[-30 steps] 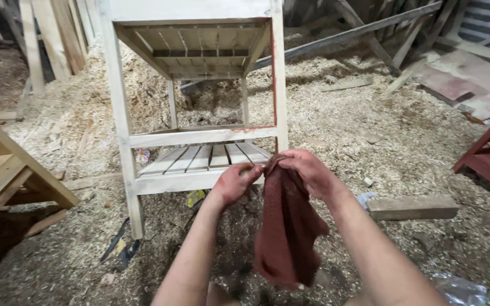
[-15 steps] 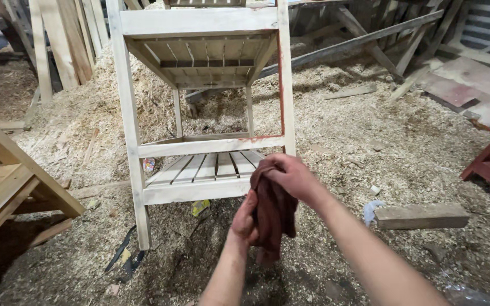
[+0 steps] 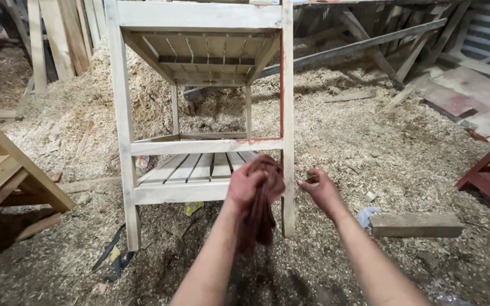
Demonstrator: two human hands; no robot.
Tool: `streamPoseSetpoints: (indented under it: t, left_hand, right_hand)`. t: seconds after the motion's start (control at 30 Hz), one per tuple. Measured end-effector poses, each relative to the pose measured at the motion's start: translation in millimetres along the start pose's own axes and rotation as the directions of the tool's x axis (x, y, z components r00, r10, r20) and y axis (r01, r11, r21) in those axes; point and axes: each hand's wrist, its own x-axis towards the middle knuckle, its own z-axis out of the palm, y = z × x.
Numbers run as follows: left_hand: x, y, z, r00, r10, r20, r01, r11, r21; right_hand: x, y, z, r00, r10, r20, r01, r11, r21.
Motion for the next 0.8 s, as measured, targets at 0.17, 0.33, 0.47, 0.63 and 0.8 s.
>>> streamPoseSetpoints:
  t: [0.17, 0.33, 0.47, 0.63, 0.8]
  left_hand:
    - [55.1, -24.5, -8.5, 0.956, -0.112, -0.271, 0.248, 0.801, 0.544]
    - [63.1, -10.7, 18.3, 0.897, -0.419, -0.139, 0.252, 0.228, 0.94]
    - [48.3, 17.4, 33.6, 0.892, -0.451, -0.028, -0.116, -0.287, 0.951]
    - [48.8, 27.1, 31.2, 0.891, -0.446, -0.087, 0.017, -0.159, 0.987]
    - [43.7, 22.5, 27.9, 0.936, -0.339, 0.094, -0.116, -0.045, 0.992]
  right_hand:
    - [9.3, 16.1, 33.3, 0.987, -0.091, 0.135, 0.119, 0.971, -0.209]
    - [10.0, 28.3, 43.9, 0.967, -0.253, -0.012, 0.236, 0.919, -0.315]
    - [9.5, 30.7, 42.8, 0.982, -0.189, -0.003, 0.183, 0.95, -0.254]
    - [5.6, 26.1, 45.7, 0.987, -0.161, 0.026, 0.163, 0.973, -0.161]
    - [5.4, 22.0, 48.9, 0.996, -0.09, 0.015, 0.091, 0.994, -0.06]
